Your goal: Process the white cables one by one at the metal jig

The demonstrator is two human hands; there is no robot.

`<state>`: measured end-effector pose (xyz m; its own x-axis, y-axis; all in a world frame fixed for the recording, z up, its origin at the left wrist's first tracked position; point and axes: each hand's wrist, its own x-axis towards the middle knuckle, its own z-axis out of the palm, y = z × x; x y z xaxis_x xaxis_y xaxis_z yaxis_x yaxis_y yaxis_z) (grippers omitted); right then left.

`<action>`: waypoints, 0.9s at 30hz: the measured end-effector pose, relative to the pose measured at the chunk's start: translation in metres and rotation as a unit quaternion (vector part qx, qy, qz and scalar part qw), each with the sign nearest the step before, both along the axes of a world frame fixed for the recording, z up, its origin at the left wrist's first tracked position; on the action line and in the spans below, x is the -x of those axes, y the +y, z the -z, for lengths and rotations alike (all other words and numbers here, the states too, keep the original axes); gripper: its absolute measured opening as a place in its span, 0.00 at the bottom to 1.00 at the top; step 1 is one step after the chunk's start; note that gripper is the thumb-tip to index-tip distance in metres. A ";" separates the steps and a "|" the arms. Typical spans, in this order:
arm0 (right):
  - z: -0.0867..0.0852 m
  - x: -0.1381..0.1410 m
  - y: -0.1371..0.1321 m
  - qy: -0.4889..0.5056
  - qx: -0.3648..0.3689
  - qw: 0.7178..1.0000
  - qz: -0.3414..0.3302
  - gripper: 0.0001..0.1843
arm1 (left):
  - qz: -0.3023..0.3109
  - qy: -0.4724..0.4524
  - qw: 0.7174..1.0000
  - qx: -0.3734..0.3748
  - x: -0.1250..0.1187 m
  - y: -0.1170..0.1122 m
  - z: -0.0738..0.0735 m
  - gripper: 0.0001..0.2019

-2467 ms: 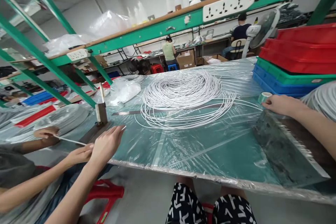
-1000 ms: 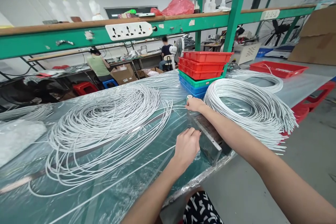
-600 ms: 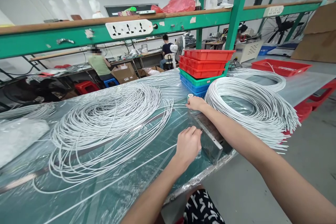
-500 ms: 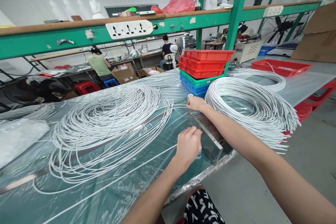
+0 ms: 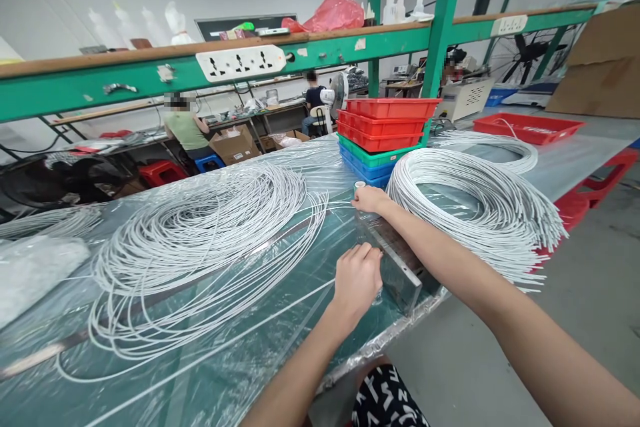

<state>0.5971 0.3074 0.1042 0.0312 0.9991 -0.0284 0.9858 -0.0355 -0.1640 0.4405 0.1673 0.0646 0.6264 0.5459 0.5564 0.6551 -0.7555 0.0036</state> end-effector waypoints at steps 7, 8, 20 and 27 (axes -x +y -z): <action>0.000 0.000 0.001 -0.001 0.003 1.000 0.000 0.18 | -0.002 0.005 1.000 0.003 -0.001 -0.001 0.000 0.10; 0.000 0.000 0.001 -0.002 0.003 1.000 0.000 0.18 | -0.002 0.006 1.000 0.004 -0.001 -0.001 0.000 0.10; 0.002 -0.001 0.002 -0.002 0.005 1.000 -0.001 0.18 | -0.003 -0.002 1.000 0.008 -0.001 -0.002 0.000 0.10; -0.001 0.000 -0.001 -0.003 0.014 1.000 0.001 0.18 | -0.008 0.011 1.000 0.007 -0.001 -0.002 0.001 0.11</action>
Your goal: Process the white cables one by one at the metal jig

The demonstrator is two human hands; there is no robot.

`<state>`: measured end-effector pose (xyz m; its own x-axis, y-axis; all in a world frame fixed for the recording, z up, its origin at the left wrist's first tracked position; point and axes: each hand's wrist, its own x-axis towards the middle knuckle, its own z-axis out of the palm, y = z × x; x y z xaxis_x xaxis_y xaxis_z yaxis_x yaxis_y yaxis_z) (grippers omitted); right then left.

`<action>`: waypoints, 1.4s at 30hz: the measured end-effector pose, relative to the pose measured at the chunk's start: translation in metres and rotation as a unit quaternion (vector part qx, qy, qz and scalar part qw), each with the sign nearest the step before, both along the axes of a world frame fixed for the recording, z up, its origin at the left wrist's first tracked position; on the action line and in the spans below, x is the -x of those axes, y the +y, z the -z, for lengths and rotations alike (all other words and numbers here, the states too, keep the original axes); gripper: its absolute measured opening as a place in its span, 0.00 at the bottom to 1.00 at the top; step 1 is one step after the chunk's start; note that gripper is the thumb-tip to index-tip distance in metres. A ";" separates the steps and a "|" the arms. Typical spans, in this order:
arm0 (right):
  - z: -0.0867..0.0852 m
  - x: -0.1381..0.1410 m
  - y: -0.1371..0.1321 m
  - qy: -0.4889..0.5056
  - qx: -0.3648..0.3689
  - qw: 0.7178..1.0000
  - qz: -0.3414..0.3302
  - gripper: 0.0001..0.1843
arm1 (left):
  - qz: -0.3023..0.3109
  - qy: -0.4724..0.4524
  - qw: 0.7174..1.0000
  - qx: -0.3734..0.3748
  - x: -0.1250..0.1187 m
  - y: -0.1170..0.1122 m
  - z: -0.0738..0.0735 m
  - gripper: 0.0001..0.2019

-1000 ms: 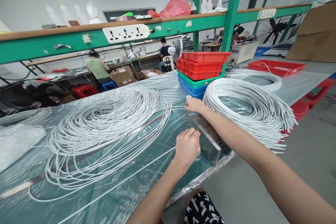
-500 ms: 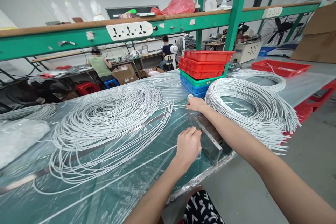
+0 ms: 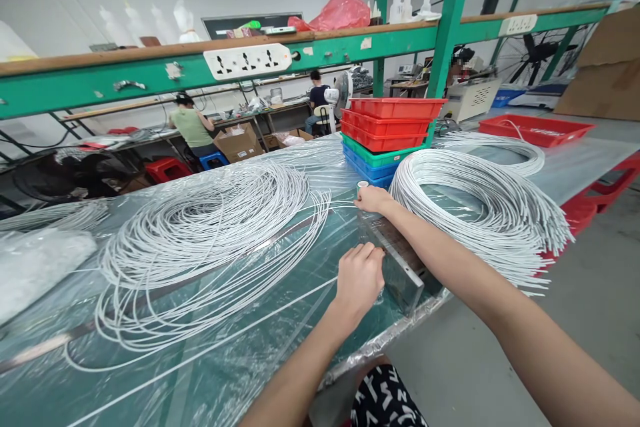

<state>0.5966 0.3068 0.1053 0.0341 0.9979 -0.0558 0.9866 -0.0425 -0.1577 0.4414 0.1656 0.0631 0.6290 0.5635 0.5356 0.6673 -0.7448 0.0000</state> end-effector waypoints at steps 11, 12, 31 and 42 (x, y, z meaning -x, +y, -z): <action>0.001 -0.001 0.001 -0.001 -0.002 1.000 -0.003 0.18 | 0.000 -0.008 1.000 -0.001 0.000 0.000 0.000 0.10; 0.001 -0.001 0.002 0.000 -0.003 1.000 -0.004 0.18 | -0.001 -0.009 1.000 -0.001 0.000 0.000 0.000 0.10; -0.001 0.001 -0.001 -0.004 -0.003 1.000 -0.007 0.18 | -0.010 -0.002 1.000 0.007 -0.001 -0.002 -0.002 0.10; -0.001 0.001 -0.001 -0.002 -0.001 1.000 -0.002 0.18 | -0.008 -0.004 1.000 0.002 0.000 0.000 0.002 0.09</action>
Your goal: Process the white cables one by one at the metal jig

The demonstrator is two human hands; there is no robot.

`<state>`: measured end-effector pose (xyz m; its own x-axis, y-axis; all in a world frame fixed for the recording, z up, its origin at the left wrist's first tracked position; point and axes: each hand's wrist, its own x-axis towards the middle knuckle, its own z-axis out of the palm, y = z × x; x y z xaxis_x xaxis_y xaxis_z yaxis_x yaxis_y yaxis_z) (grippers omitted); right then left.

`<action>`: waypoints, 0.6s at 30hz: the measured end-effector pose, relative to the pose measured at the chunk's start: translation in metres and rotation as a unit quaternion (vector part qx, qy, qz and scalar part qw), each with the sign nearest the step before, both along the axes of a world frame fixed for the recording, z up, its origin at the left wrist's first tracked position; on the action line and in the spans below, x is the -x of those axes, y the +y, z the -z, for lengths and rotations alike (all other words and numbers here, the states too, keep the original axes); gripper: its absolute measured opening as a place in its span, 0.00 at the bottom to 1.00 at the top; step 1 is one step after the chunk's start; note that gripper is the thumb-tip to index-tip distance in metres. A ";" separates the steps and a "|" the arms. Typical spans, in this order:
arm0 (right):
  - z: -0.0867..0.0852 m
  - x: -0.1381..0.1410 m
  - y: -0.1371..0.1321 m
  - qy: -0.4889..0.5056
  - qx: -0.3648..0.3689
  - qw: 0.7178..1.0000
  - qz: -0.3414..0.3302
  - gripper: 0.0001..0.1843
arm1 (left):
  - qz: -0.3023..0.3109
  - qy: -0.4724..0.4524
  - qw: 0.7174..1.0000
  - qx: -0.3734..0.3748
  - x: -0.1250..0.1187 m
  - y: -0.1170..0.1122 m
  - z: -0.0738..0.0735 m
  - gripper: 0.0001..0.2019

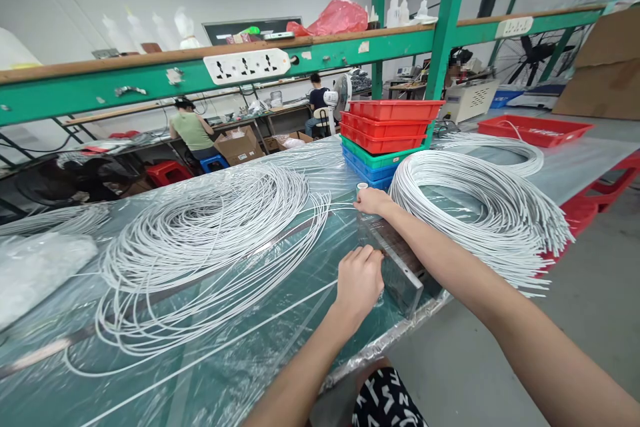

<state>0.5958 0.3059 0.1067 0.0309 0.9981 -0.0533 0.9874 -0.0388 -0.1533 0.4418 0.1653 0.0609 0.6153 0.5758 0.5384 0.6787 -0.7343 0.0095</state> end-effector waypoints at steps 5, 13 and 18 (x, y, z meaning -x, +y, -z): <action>0.001 0.000 0.001 0.001 -0.003 1.000 -0.002 0.19 | 0.001 0.002 1.000 -0.002 0.000 0.000 0.000 0.10; 0.001 0.000 0.001 0.001 -0.003 1.000 -0.003 0.18 | 0.000 0.005 1.000 0.002 0.000 0.000 0.001 0.09; -0.001 0.000 0.000 0.002 0.004 1.000 -0.001 0.20 | -0.004 0.006 1.000 0.004 0.000 0.000 0.002 0.09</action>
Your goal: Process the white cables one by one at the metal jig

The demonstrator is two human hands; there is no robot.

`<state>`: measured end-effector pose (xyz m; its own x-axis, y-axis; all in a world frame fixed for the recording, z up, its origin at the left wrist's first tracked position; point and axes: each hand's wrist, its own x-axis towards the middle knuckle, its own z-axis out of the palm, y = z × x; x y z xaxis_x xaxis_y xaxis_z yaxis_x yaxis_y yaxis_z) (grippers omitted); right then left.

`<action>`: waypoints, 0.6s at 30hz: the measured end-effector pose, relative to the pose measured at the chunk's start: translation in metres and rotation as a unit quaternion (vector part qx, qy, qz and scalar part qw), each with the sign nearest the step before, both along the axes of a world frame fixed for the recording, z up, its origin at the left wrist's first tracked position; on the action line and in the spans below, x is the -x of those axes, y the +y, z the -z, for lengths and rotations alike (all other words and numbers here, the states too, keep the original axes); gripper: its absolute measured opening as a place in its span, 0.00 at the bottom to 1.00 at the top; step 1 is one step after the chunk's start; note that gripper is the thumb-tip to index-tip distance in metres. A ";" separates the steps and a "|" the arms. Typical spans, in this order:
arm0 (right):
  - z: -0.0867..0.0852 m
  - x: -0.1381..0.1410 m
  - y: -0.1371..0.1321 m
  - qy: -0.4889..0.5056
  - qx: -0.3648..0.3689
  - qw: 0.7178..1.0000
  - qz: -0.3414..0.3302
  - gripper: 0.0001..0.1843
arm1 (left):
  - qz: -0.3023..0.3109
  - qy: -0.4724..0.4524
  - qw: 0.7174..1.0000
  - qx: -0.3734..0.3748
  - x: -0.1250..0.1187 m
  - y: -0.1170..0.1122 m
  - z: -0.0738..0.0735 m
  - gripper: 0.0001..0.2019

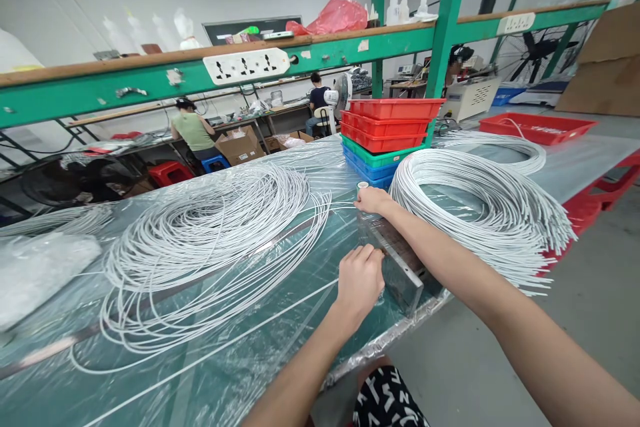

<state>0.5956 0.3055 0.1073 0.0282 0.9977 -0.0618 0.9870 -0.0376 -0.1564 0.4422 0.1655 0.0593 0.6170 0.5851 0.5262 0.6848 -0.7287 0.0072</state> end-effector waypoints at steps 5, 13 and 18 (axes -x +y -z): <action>0.000 0.000 0.001 0.011 0.002 1.000 -0.004 0.20 | -0.004 0.007 1.000 -0.002 0.000 -0.002 -0.001 0.10; 0.003 -0.003 0.000 0.046 -0.016 0.999 -0.013 0.18 | -0.019 0.019 1.000 -0.003 0.000 0.000 -0.006 0.09; -0.030 0.020 -0.025 0.128 -0.093 0.984 -0.087 0.17 | 0.068 -0.075 0.994 -0.034 0.016 -0.008 -0.023 0.10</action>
